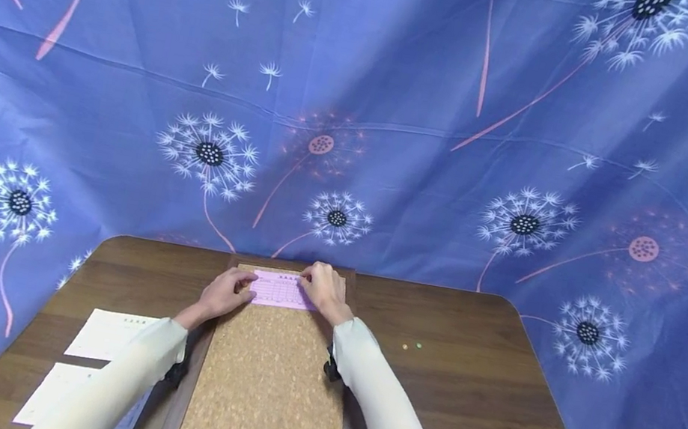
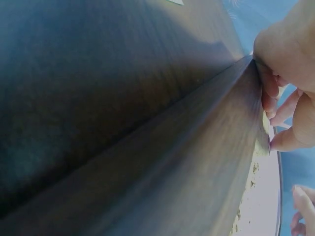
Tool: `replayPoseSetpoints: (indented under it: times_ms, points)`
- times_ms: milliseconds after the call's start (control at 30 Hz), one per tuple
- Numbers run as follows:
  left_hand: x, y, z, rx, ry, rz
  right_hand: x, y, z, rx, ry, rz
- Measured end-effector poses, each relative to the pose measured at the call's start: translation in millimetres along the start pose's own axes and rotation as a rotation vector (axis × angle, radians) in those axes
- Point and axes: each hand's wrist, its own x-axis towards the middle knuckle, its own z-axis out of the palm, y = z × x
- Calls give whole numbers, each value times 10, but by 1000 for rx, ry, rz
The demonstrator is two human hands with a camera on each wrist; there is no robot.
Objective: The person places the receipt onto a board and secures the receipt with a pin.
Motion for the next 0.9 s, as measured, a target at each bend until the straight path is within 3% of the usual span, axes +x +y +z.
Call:
replayPoseSetpoints:
  times_ms: [200, 533, 900]
  points:
    - [2, 6, 24, 10, -27, -13, 106, -2, 51, -10, -54, 73]
    - [23, -2, 9, 27, -14, -20, 192, -22, 84, -7, -81, 105]
    - [15, -30, 31, 50, -23, -33, 235, -39, 218, 16, -51, 51]
